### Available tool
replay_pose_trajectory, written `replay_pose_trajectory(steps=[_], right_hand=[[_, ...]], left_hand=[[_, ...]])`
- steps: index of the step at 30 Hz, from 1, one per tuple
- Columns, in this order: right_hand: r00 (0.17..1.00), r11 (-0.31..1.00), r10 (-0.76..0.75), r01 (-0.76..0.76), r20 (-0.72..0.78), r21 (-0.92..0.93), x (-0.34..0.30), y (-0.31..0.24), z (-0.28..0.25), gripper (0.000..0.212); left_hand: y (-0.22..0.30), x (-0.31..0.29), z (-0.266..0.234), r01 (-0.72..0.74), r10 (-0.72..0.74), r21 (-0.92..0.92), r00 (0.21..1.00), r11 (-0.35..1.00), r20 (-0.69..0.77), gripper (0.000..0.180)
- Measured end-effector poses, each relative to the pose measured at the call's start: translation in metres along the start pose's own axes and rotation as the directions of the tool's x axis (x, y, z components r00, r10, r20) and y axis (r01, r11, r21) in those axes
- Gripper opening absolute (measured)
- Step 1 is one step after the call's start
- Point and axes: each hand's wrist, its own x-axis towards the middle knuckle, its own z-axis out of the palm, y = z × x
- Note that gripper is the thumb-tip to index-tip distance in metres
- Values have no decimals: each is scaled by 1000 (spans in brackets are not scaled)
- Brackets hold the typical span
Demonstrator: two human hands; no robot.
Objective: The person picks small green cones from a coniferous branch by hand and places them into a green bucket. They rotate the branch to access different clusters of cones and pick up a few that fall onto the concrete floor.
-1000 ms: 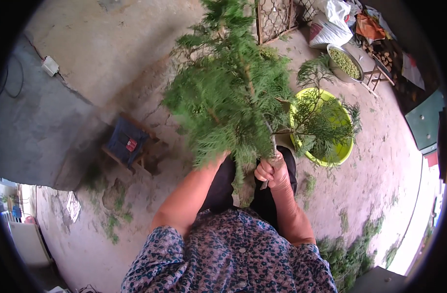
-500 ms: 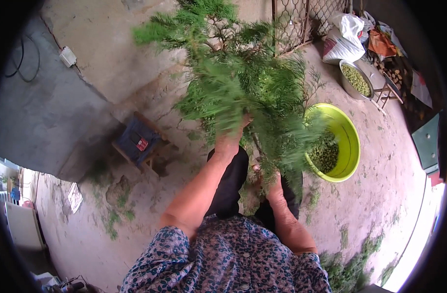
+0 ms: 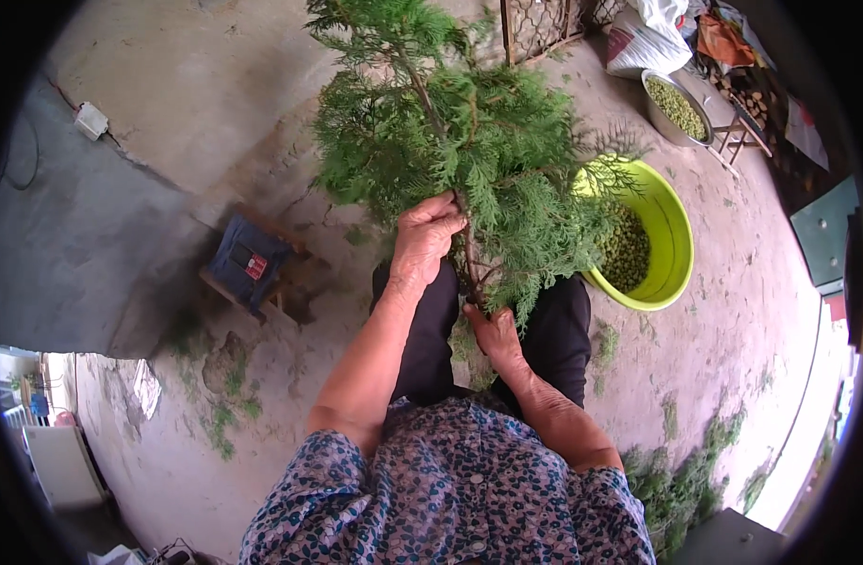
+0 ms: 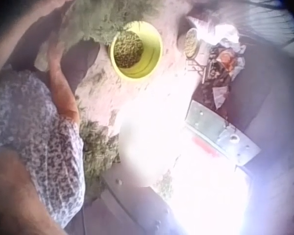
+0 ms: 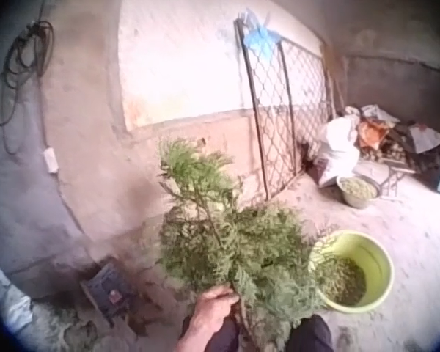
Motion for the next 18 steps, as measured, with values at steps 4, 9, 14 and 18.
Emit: replay_pose_trajectory(steps=[4,9,14,18], right_hand=[[999,998,49,-49,15,42,-1,-11,-3,44],[992,995,103,-102,69,-20,-1,-15,-5,66],[984,968,156,-135,-85,213,-8,-19,3,60],[972,920,236,-226,6,322,-10,-27,-3,88]], left_hand=[[-4,1,-5,14,-19,-106,999,994,-45,34],[-2,1,-3,8,-12,-104,999,995,-38,34],[-4,2,-6,-5,3,-98,1000,995,-19,32],[-2,-1,-2,-35,38,-76,999,997,35,26]])
